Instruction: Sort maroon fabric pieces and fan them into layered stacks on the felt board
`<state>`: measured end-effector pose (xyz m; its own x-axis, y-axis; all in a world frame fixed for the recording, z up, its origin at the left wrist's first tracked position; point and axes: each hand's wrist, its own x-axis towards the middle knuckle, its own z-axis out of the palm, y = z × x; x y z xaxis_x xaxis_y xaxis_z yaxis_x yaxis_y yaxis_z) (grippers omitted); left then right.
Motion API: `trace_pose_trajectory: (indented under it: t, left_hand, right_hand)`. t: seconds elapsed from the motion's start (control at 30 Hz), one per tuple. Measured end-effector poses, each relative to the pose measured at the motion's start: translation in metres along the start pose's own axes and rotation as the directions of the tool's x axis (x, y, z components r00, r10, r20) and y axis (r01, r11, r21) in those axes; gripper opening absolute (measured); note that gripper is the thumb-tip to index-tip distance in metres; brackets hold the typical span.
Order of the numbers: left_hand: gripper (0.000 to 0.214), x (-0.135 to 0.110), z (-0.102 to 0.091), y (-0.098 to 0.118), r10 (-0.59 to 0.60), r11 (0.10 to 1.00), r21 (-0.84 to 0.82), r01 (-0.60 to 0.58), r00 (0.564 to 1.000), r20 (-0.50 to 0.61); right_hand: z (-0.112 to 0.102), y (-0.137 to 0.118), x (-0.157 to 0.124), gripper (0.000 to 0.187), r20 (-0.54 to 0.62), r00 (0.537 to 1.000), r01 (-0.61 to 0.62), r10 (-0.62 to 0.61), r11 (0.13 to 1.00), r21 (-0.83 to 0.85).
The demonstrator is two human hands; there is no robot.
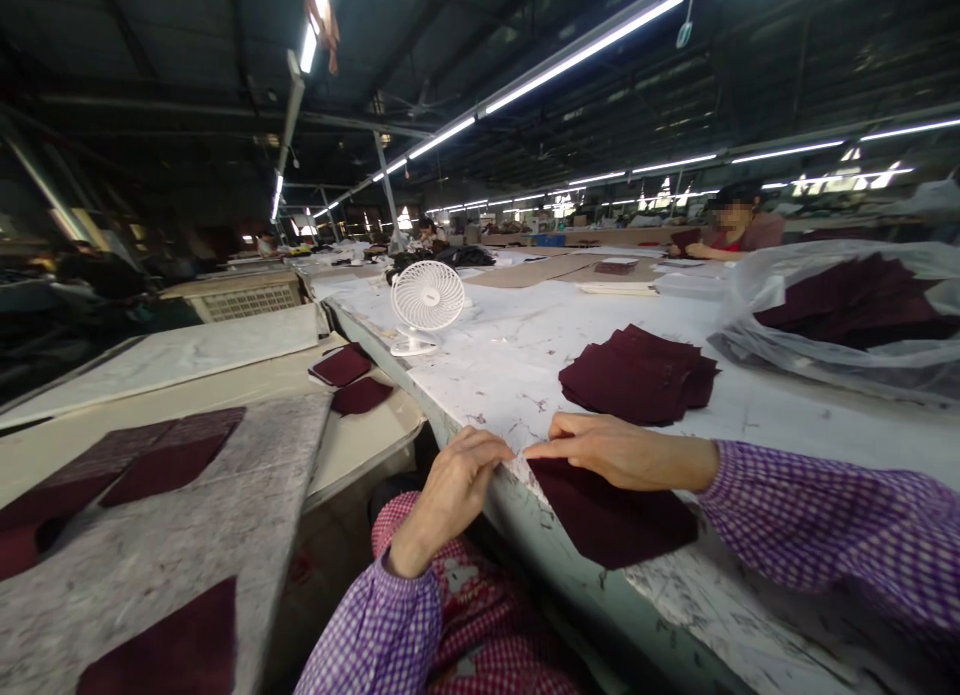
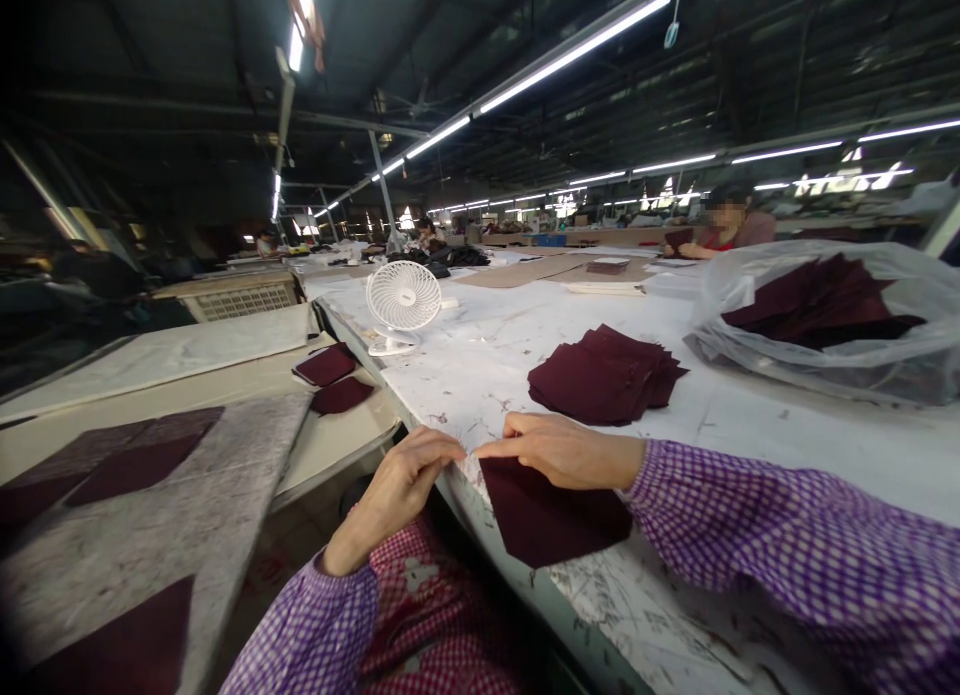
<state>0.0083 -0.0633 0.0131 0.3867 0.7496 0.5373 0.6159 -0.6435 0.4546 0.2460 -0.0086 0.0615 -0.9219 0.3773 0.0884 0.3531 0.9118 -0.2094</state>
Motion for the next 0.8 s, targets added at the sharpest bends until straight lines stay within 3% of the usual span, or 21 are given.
trace_pose_trajectory:
  t: [0.13,0.33,0.47,0.57,0.63,0.7,0.8]
  left_hand:
    - [0.030,0.000,0.004,0.005,-0.053,0.997,0.048,0.054,0.998,-0.030]
    - [0.029,0.002,0.011,0.026,0.009,0.957,0.288,-0.020,0.999,0.040]
    - [0.028,0.001,0.011,0.023,0.026,0.970,0.242,-0.032,0.999,0.025]
    - [0.029,-0.002,0.009,0.012,-0.014,0.990,0.142,0.020,0.999,-0.047]
    - [0.030,-0.004,0.006,0.004,-0.063,0.994,0.085,0.071,0.993,-0.097]
    - [0.031,-0.005,0.005,-0.002,-0.094,0.994,0.044,0.100,0.988,-0.125]
    - [0.031,-0.006,0.005,-0.006,-0.107,0.994,0.014,0.109,0.988,-0.115]
  right_hand:
    - [0.000,0.009,0.001,0.037,-0.064,0.984,-0.148,0.164,0.967,0.208]
    - [0.001,0.013,-0.004,0.027,-0.091,0.952,-0.282,0.293,0.953,0.112]
    - [0.001,0.012,-0.004,0.016,-0.033,0.934,-0.342,0.356,0.916,0.207]
    - [-0.005,0.020,-0.005,0.017,-0.101,0.933,-0.319,0.345,0.923,0.215]
    - [-0.014,0.036,-0.008,0.017,-0.212,0.876,-0.414,0.432,0.901,0.128]
    - [-0.024,0.061,-0.014,0.017,-0.343,0.751,-0.604,0.565,0.797,-0.010]
    - [-0.035,0.100,-0.024,0.023,-0.450,0.598,-0.771,0.663,0.630,-0.097]
